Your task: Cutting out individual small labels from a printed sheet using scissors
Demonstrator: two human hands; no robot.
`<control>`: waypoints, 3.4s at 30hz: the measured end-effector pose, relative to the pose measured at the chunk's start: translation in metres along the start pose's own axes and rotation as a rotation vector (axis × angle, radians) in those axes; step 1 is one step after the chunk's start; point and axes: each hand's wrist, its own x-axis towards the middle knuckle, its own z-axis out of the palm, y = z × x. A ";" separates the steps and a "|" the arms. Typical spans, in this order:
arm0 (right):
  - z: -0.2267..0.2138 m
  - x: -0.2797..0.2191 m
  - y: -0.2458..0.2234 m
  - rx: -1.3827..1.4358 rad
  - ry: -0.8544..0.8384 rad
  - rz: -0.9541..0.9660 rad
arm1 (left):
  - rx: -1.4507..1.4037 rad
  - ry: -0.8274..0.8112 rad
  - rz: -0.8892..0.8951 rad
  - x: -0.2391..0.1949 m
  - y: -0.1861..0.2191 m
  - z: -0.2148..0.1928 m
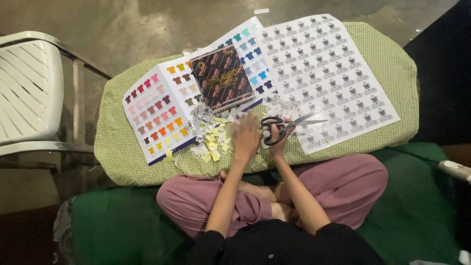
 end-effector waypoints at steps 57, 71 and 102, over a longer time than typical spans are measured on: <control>0.004 -0.009 -0.009 -0.025 -0.055 -0.079 | -0.288 0.571 -0.323 -0.004 -0.070 0.037; 0.001 -0.010 -0.001 -0.017 -0.020 -0.174 | -0.272 0.580 -0.322 -0.009 -0.060 0.029; -0.001 -0.012 0.007 0.031 0.008 -0.159 | 0.201 0.129 -0.110 -0.063 -0.047 -0.003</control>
